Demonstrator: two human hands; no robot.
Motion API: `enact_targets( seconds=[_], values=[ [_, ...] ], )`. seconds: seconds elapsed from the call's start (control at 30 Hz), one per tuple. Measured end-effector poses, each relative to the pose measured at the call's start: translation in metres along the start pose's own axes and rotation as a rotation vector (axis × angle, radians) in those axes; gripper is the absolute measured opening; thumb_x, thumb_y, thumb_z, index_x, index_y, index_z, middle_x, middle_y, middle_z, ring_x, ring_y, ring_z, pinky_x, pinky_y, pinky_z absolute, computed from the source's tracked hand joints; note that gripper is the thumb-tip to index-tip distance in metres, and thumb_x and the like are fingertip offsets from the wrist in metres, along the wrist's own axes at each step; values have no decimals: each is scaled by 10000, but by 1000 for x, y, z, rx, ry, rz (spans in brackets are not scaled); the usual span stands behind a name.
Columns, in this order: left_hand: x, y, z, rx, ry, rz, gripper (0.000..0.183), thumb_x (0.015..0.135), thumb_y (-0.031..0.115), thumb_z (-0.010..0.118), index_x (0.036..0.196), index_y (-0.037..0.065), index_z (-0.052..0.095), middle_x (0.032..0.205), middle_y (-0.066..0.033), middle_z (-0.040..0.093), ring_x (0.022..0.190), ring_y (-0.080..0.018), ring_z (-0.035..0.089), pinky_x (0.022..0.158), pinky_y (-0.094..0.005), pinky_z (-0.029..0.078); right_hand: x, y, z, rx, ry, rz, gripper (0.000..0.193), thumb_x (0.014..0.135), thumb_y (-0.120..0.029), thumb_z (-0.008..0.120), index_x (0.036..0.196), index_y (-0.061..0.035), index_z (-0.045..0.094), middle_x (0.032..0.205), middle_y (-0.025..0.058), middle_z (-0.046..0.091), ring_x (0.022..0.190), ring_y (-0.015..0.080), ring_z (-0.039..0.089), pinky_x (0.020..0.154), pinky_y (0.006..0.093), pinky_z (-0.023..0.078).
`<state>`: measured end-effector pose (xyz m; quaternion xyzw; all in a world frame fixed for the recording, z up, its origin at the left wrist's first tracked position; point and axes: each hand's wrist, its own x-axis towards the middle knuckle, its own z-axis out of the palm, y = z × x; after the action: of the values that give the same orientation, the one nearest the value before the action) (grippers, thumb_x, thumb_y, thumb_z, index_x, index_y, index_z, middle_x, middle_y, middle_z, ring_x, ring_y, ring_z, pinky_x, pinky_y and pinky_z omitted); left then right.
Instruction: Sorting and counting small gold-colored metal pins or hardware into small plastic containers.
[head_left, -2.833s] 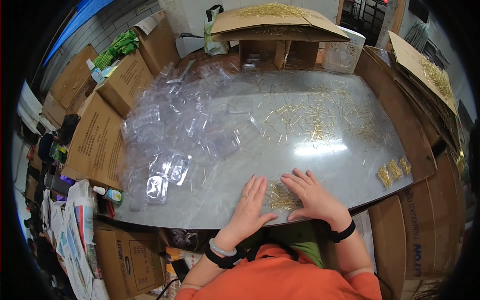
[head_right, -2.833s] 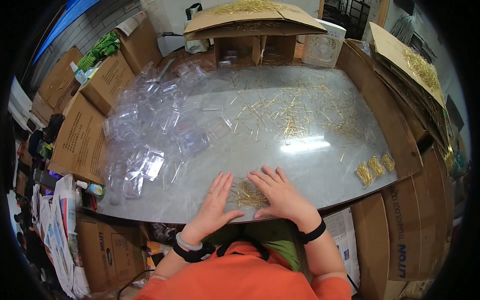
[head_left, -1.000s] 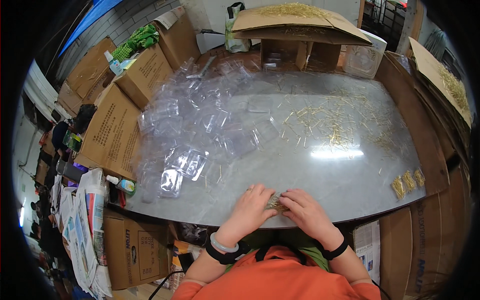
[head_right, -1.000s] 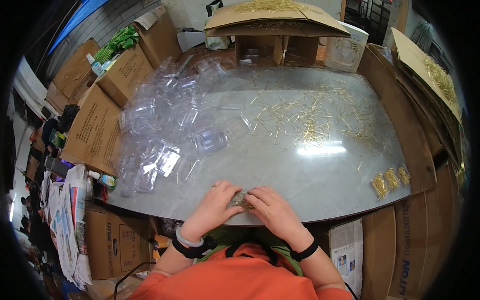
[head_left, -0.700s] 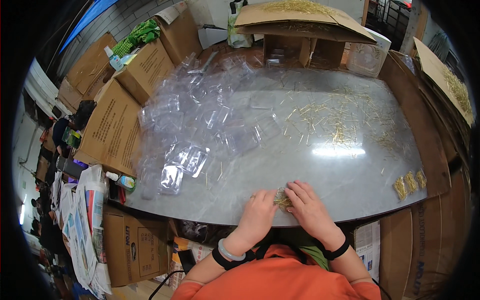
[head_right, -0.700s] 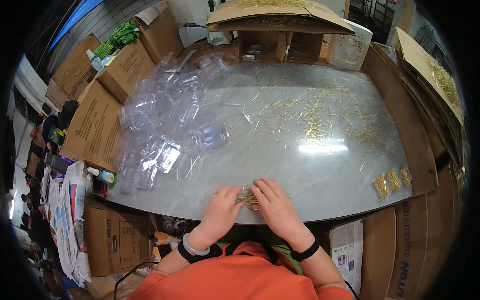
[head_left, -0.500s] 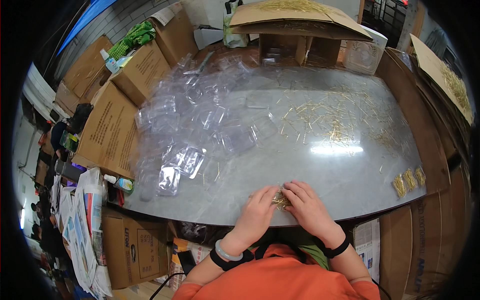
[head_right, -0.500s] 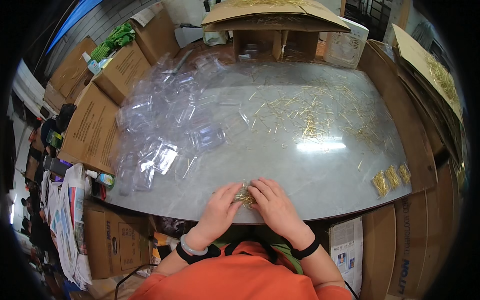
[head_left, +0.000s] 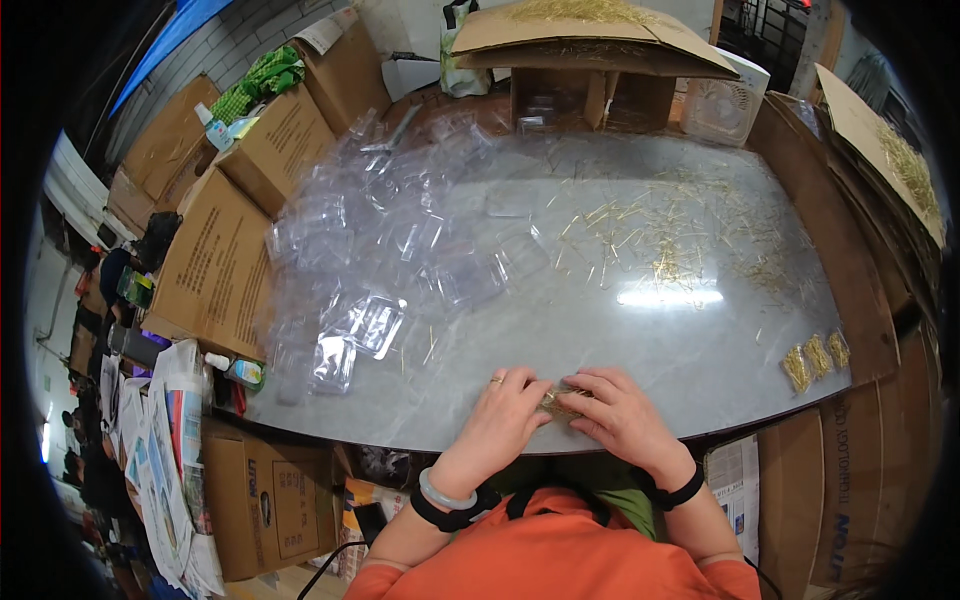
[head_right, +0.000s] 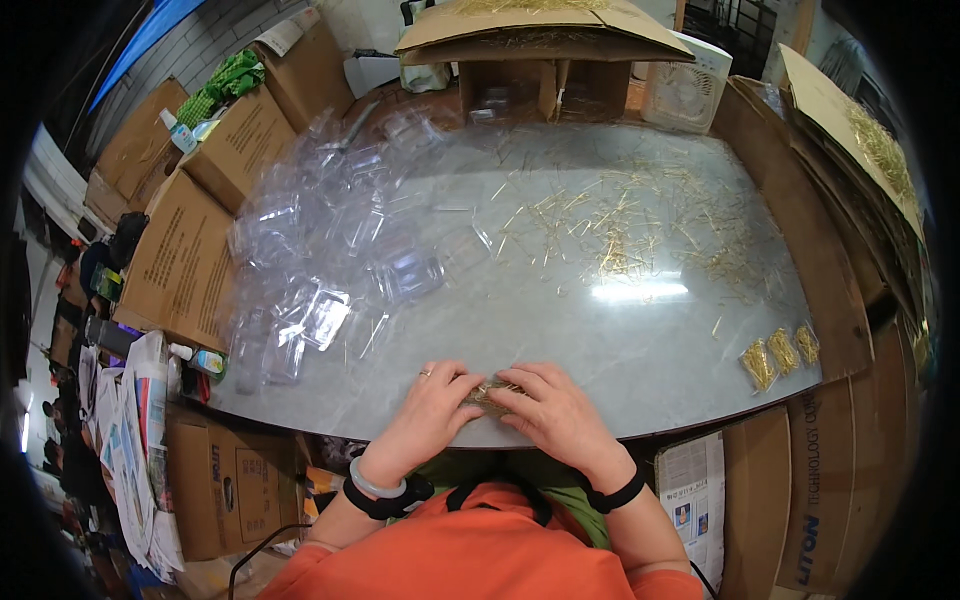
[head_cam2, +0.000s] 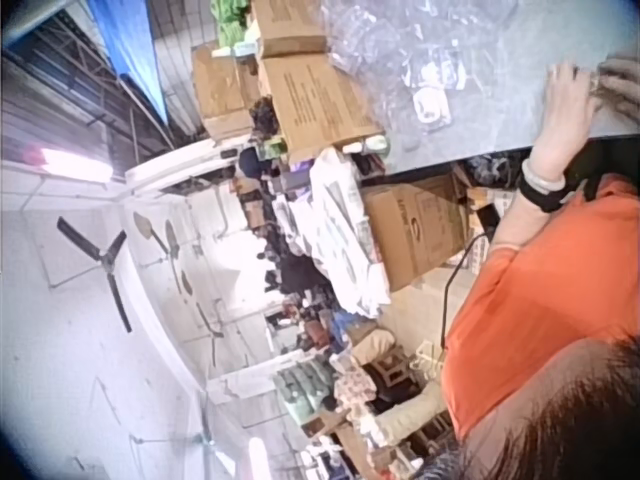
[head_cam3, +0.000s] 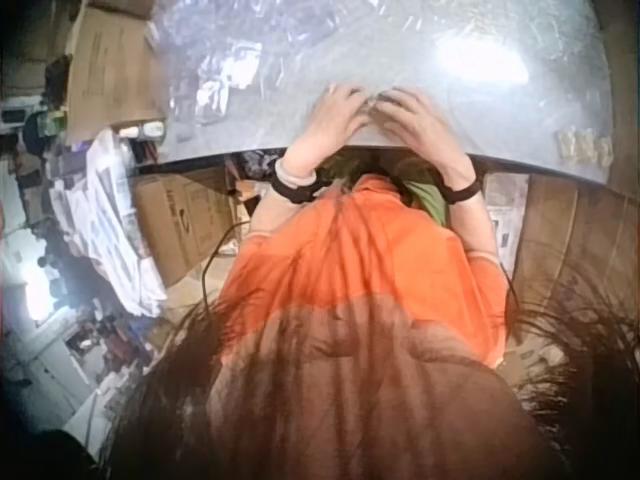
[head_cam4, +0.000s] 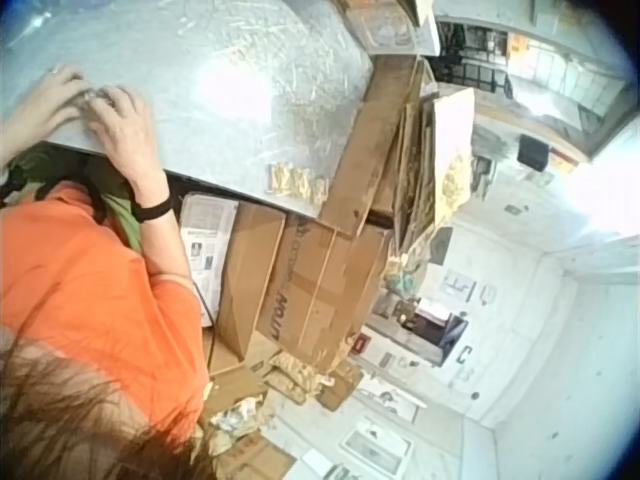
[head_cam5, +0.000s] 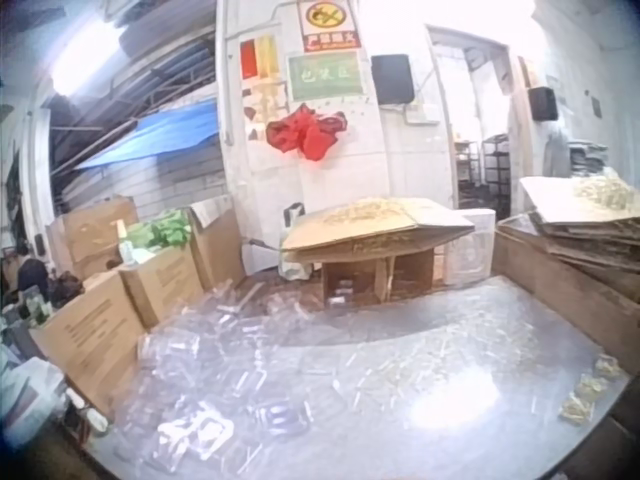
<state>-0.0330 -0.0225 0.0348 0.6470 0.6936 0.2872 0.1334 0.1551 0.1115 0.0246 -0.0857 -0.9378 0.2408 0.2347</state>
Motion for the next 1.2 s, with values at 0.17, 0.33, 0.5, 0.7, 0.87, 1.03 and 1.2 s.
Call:
enact_targets(
  seconds=[0.17,0.33,0.5,0.7,0.87,1.03,1.2],
  values=[
    [-4,3,13,-87,57,10,256,871,75,742,1114,15,691,1116,-150,642,1015,-361,631,874,-437,523,-11,16,8,-48,-29,-37,381,828,-170,795,1202,-156,727,1347,71,632,1246,334,572,1042,447,485],
    [-15,7,13,-125,197,-8,226,891,71,736,1104,5,696,1093,-146,659,992,-354,656,839,-422,544,-5,0,-10,-90,-6,39,497,862,-225,765,1335,-141,638,1410,83,585,1344,341,512,1140,497,400],
    [-19,4,19,-151,230,-40,176,884,54,745,1047,-2,711,1079,-142,675,950,-332,681,797,-401,563,-5,7,-7,-63,-114,42,525,864,-204,761,1347,-90,593,1425,104,571,1384,343,493,1186,499,380],
    [-9,8,28,-297,239,-34,239,883,73,758,1106,7,705,1155,-150,659,932,-338,677,792,-399,567,-3,3,1,-9,-13,63,503,812,-80,785,1285,-47,617,1302,142,605,1311,374,552,1112,469,463],
    [-6,7,12,-12,221,54,401,845,146,799,1209,27,680,1249,-154,619,1010,-364,644,854,-430,544,-10,7,3,83,46,89,484,791,-57,799,1248,-56,640,1239,148,614,1231,373,587,1015,442,513],
    [-7,-4,13,-95,68,69,365,838,150,799,1165,31,688,1174,-143,636,1018,-344,635,861,-429,533,-9,7,-1,132,47,92,484,793,-51,798,1251,-57,642,1267,148,613,1197,361,593,994,425,517],
    [-7,10,28,-176,80,-31,298,868,119,767,1126,16,659,1162,-144,617,1036,-349,632,837,-427,541,-9,6,1,129,78,121,477,831,-48,769,1286,-61,626,1311,147,606,1211,368,581,1008,431,508]
  ],
)
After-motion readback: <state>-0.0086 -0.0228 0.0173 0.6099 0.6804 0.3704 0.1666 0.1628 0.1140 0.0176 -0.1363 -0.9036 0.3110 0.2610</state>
